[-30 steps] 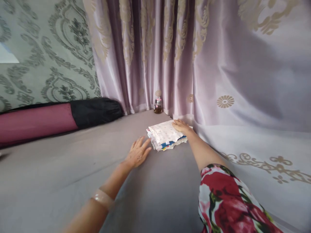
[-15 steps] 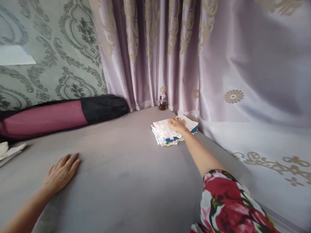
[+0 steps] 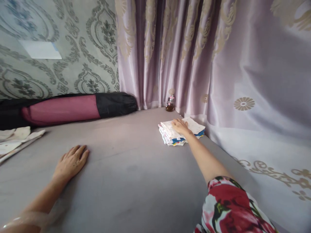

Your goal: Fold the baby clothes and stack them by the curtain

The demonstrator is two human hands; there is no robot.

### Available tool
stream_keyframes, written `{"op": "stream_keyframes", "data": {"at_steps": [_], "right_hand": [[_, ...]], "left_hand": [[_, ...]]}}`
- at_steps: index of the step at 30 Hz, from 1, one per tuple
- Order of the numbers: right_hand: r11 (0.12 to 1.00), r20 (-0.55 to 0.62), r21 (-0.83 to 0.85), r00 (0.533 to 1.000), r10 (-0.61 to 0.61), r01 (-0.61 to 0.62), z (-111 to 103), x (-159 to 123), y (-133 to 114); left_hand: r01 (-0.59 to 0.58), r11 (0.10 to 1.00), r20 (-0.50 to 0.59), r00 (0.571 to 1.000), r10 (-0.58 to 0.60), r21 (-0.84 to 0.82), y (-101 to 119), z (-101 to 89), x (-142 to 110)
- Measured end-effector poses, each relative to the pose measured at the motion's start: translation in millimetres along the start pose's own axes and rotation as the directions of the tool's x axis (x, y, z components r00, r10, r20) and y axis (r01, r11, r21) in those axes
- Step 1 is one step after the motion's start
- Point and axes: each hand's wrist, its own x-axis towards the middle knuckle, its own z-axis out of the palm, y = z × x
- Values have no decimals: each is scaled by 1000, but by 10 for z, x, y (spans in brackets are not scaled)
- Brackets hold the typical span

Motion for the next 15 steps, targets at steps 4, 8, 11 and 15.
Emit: {"op": "stream_keyframes", "data": {"at_steps": [4,8,11,15], "right_hand": [[991,-6,8,991,-135,135,66,-150,-314],[981,2,-36,982,-191,191,165,-201,-408],[980,-14,-65,982,-188,187,229,-180,-400],[982,-34,-90,984,-172,169,264,-165,-409]], "left_hand": [[-6,1000,2,1000,6,-19,-49,38,10],[-16,999,6,1000,17,-29,-88,92,32],[-8,999,-8,1000,8,-40,-99,114,30],[-1,999,0,1000,1,-52,-96,102,30]]}}
